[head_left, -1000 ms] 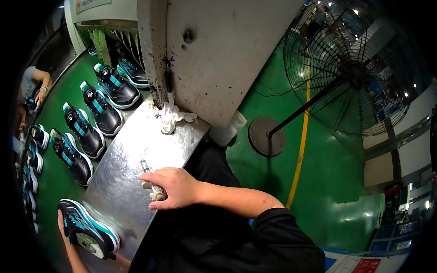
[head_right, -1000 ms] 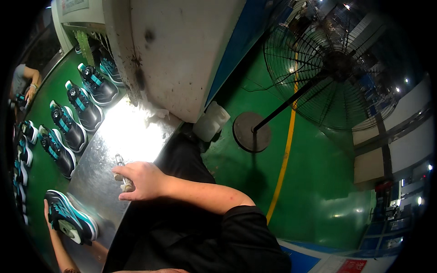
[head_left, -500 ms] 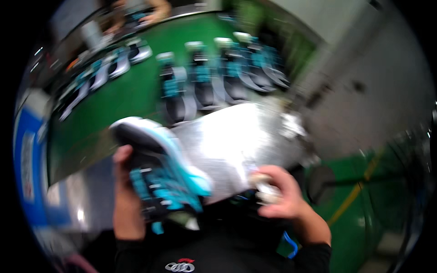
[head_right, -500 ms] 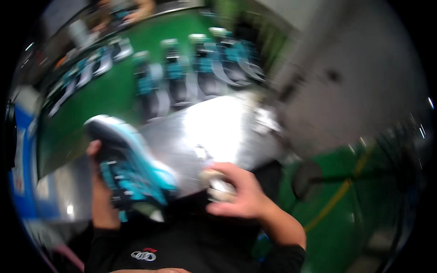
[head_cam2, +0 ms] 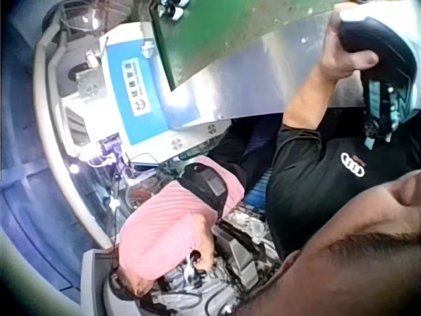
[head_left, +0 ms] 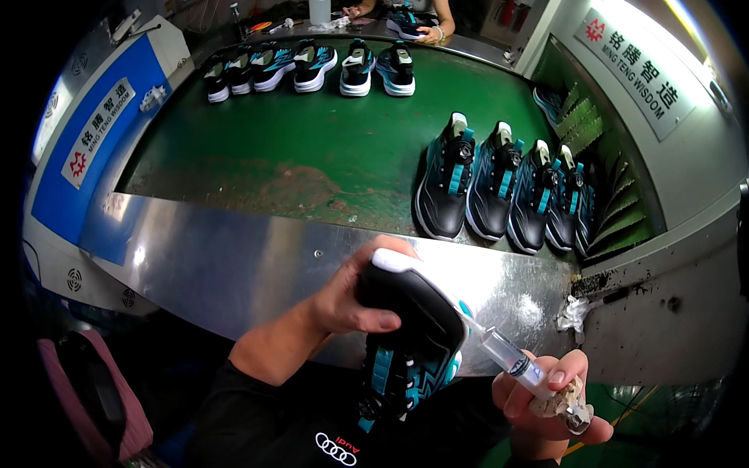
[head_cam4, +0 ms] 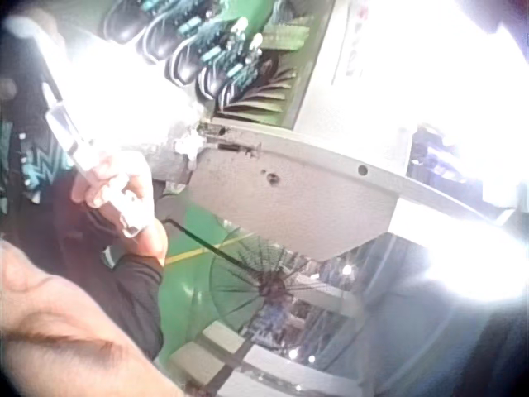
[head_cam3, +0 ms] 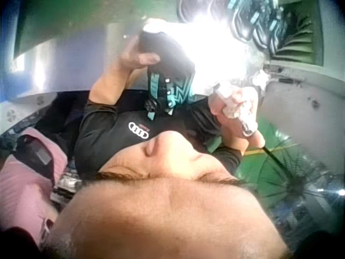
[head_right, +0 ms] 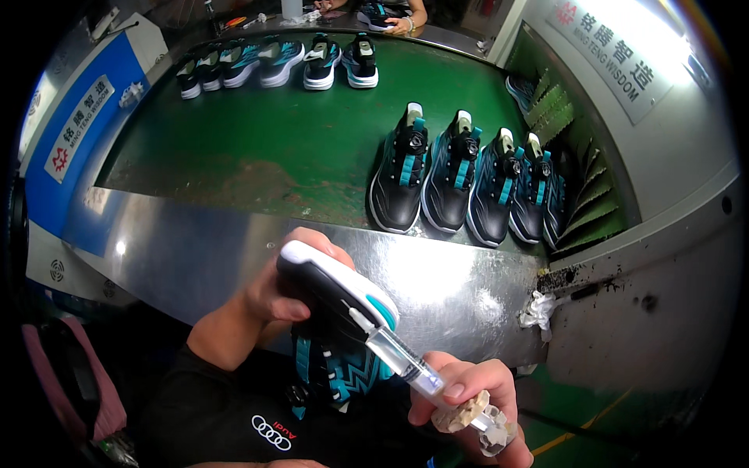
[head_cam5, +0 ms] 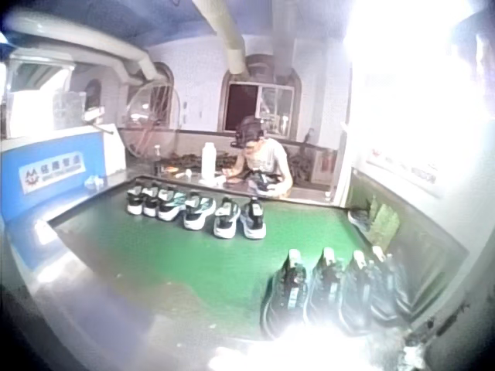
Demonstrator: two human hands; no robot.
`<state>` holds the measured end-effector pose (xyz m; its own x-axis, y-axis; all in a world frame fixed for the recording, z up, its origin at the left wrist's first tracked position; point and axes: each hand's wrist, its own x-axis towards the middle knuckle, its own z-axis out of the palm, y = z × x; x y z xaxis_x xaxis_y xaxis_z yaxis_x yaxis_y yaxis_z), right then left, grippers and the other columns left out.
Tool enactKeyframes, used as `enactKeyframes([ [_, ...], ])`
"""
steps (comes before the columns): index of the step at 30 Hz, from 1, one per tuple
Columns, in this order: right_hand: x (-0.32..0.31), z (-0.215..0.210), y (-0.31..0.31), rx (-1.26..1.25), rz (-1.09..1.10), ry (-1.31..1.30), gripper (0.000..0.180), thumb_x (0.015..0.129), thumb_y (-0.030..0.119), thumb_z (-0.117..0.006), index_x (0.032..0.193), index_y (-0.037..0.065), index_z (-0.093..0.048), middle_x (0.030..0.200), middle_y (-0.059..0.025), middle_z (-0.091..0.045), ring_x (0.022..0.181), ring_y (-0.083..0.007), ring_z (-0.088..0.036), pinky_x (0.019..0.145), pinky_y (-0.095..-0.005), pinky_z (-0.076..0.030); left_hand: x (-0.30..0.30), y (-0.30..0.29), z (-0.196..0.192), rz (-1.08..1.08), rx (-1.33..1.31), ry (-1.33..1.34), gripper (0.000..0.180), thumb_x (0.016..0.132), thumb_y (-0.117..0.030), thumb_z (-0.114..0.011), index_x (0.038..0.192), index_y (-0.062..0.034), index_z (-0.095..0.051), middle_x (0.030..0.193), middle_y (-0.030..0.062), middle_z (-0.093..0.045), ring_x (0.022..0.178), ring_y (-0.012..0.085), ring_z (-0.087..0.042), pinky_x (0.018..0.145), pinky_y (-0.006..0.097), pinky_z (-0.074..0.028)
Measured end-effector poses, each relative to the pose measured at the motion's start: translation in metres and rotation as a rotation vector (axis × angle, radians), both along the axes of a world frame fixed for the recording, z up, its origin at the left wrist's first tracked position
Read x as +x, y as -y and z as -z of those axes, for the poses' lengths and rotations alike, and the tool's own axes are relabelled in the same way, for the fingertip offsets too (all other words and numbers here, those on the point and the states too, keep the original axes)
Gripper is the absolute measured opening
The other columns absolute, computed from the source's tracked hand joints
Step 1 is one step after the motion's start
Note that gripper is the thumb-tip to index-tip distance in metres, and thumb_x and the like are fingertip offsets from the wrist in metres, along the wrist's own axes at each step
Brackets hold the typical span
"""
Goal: The person applies a liquid substance from a syringe to the outer seams and edges of shoes one at a time, picking them up from the workbench and placing them back down after the application.
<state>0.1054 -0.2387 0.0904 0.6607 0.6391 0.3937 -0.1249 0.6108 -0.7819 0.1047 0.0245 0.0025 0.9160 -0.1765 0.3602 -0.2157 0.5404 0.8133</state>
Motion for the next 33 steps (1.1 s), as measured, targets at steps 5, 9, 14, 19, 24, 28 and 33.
enactKeyframes([
  [5, 0.003, -0.007, -0.008, -0.035, -0.035, 0.012, 0.07, 0.079, 0.066, -0.055, 0.11, 0.003, -0.048, 0.084, -0.0196, -0.061, 0.076, -0.0237, -0.053, 0.077, -0.0392, -0.039, 0.001, 0.003, -0.01, 0.019, 0.04, 0.094, 0.067, 0.061, -0.007, -0.078, 0.118, -0.0071, -0.044, 0.109, 0.0203, -0.057, 0.106, 0.0295, -0.056, 0.088, 0.041, -0.047],
  [9, 0.003, -0.01, -0.014, -0.072, -0.054, 0.021, 0.071, 0.079, 0.065, -0.055, 0.11, 0.003, -0.048, 0.083, -0.0198, -0.061, 0.077, -0.0242, -0.053, 0.078, -0.0398, -0.038, -0.002, 0.0, -0.015, 0.039, 0.056, 0.102, 0.067, 0.059, -0.006, -0.079, 0.118, -0.0066, -0.046, 0.11, 0.0211, -0.057, 0.107, 0.0306, -0.056, 0.088, 0.043, -0.046],
  [14, 0.001, -0.012, -0.017, -0.122, -0.039, 0.013, 0.071, 0.079, 0.065, -0.055, 0.111, 0.003, -0.049, 0.084, -0.0196, -0.061, 0.077, -0.0256, -0.053, 0.08, -0.0412, -0.038, -0.006, -0.001, -0.015, 0.025, 0.073, 0.121, 0.067, 0.059, -0.005, -0.08, 0.117, -0.0063, -0.047, 0.11, 0.0212, -0.057, 0.107, 0.031, -0.056, 0.089, 0.043, -0.046],
  [19, -0.002, -0.014, -0.018, -0.135, -0.025, -0.011, 0.071, 0.078, 0.064, -0.057, 0.112, 0.002, -0.05, 0.085, -0.0181, -0.062, 0.079, -0.0251, -0.055, 0.081, -0.042, -0.038, -0.008, -0.002, -0.016, 0.006, 0.074, 0.12, 0.065, 0.06, -0.007, -0.079, 0.117, -0.005, -0.046, 0.11, 0.0211, -0.057, 0.106, 0.0302, -0.056, 0.089, 0.042, -0.046],
  [24, -0.002, -0.016, -0.014, -0.148, -0.005, -0.019, 0.071, 0.076, 0.063, -0.061, 0.112, 0.002, -0.051, 0.085, -0.0161, -0.063, 0.079, -0.0231, -0.056, 0.081, -0.0401, -0.038, -0.004, -0.001, -0.015, -0.001, 0.066, 0.118, 0.066, 0.061, -0.009, -0.079, 0.117, -0.0041, -0.046, 0.109, 0.0205, -0.057, 0.105, 0.0292, -0.057, 0.089, 0.042, -0.046],
  [28, -0.002, -0.011, -0.016, -0.123, 0.006, -0.032, 0.073, 0.075, 0.063, -0.062, 0.111, 0.0, -0.052, 0.085, -0.0164, -0.063, 0.078, -0.0235, -0.057, 0.078, -0.0378, -0.038, -0.005, -0.003, -0.012, -0.023, 0.027, 0.091, 0.067, 0.061, -0.011, -0.08, 0.117, -0.0043, -0.045, 0.109, 0.0201, -0.057, 0.104, 0.0289, -0.057, 0.089, 0.041, -0.047],
  [33, 0.0, -0.008, -0.016, -0.153, 0.061, 0.011, 0.067, 0.075, 0.063, -0.063, 0.107, 0.005, -0.05, 0.073, -0.0115, -0.058, 0.064, -0.0201, -0.047, 0.052, -0.029, -0.036, -0.003, -0.005, -0.011, -0.039, 0.022, 0.069, 0.069, 0.063, -0.014, -0.079, 0.12, -0.0051, -0.041, 0.108, 0.0201, -0.057, 0.104, 0.0286, -0.057, 0.087, 0.04, -0.047],
])
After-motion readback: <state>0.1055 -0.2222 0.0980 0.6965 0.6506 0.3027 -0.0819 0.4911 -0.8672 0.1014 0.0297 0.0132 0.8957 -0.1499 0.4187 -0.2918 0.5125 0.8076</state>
